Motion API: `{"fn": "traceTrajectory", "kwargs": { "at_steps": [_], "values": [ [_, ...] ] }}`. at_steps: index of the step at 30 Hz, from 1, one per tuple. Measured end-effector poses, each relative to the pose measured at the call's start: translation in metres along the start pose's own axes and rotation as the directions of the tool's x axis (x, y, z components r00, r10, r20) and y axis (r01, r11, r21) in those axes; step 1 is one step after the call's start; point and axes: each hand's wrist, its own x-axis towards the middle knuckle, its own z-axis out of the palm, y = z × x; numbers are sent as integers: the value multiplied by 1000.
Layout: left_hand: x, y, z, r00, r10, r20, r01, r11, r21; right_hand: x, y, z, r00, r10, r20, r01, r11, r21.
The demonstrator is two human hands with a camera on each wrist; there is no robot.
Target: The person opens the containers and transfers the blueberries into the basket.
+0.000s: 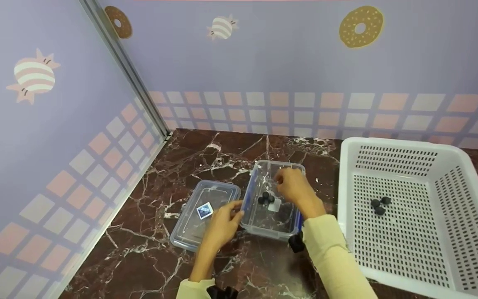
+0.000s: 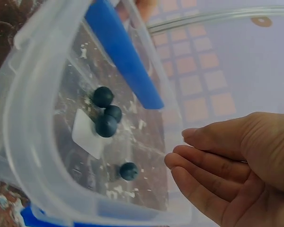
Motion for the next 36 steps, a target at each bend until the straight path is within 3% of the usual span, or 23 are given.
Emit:
{"fn": "traceTrajectory", "kwargs": {
  "at_steps": [8, 15, 28, 36],
  "values": [
    [1, 1, -1, 1000, -11, 5, 11, 1000, -11, 6, -1, 17, 998, 40, 43, -39, 999, -7],
    [2, 0, -1, 999, -28, 16, 29, 999, -27, 10, 0, 32, 1000, -2, 1, 2, 997, -79],
    [1, -2, -1, 1000, -16, 19, 16, 1000, -15, 12, 3, 45, 999, 38, -6, -38, 992, -124],
    [1, -1, -2, 1000, -10, 17, 10, 1000, -8, 12, 4, 51, 999, -23, -30, 19, 991, -134]
  ]
}}
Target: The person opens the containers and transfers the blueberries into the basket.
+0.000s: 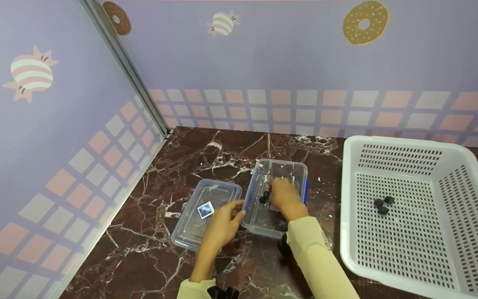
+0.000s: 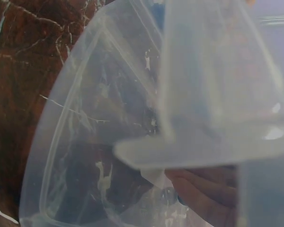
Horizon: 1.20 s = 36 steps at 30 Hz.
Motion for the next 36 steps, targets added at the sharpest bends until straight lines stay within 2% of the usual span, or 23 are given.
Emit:
{"fn": "traceTrajectory", "kwargs": {
  "at_steps": [3, 10, 23, 29, 36],
  "values": [
    [0, 0, 1, 1000, -4, 2, 4, 1000, 2, -1, 1, 0, 1000, -10, -14, 10, 1000, 5],
    [0, 0, 2, 1000, -13, 13, 13, 1000, -10, -2, 0, -8, 999, 31, 16, -31, 999, 17],
    [0, -2, 2, 1000, 1, 12, -1, 1000, -22, -10, -3, -34, 995, 71, 73, -81, 986, 144],
    [1, -2, 1, 1000, 11, 14, -11, 1000, -12, -14, -5, -51, 998, 48, 49, -54, 989, 141],
    [1, -2, 1, 1000, 13, 14, -13, 1000, -22, -20, -6, -69, 995, 87, 53, -94, 984, 148]
  ]
}}
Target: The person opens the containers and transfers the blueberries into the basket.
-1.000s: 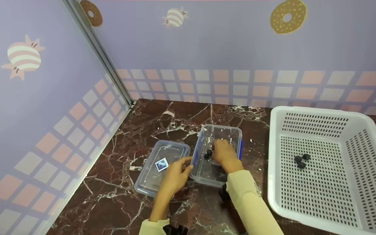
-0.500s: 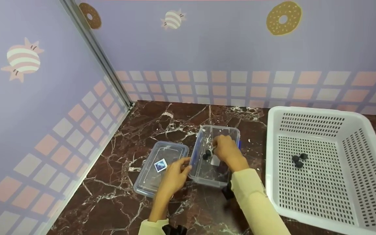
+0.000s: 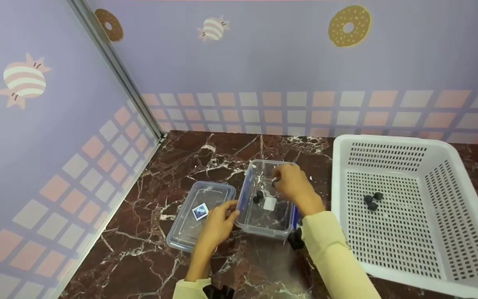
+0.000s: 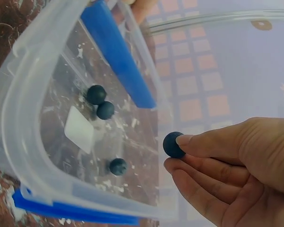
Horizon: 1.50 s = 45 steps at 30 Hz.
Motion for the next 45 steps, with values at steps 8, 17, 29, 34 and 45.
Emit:
{"fn": "traceTrajectory", "kwargs": {
  "at_steps": [8, 17, 29, 34, 45],
  "values": [
    [1, -1, 0, 1000, 19, -20, -18, 1000, 6, -8, 2, -24, 999, 4, -40, -4, 1000, -6],
    [3, -1, 1, 1000, -6, -10, 6, 1000, 14, -22, 19, -51, 994, 26, -103, -26, 1000, -1],
    [2, -2, 1, 1000, -3, -13, 4, 1000, 7, -42, 37, -72, 986, 89, -138, -88, 996, 14],
    [1, 0, 1, 1000, 6, -16, -6, 1000, -5, -51, 43, -79, 981, 97, -166, -96, 995, 15],
    [1, -2, 2, 1000, 20, -6, -20, 1000, -12, -68, 66, -94, 958, 173, -227, -176, 984, 9]
  ]
}}
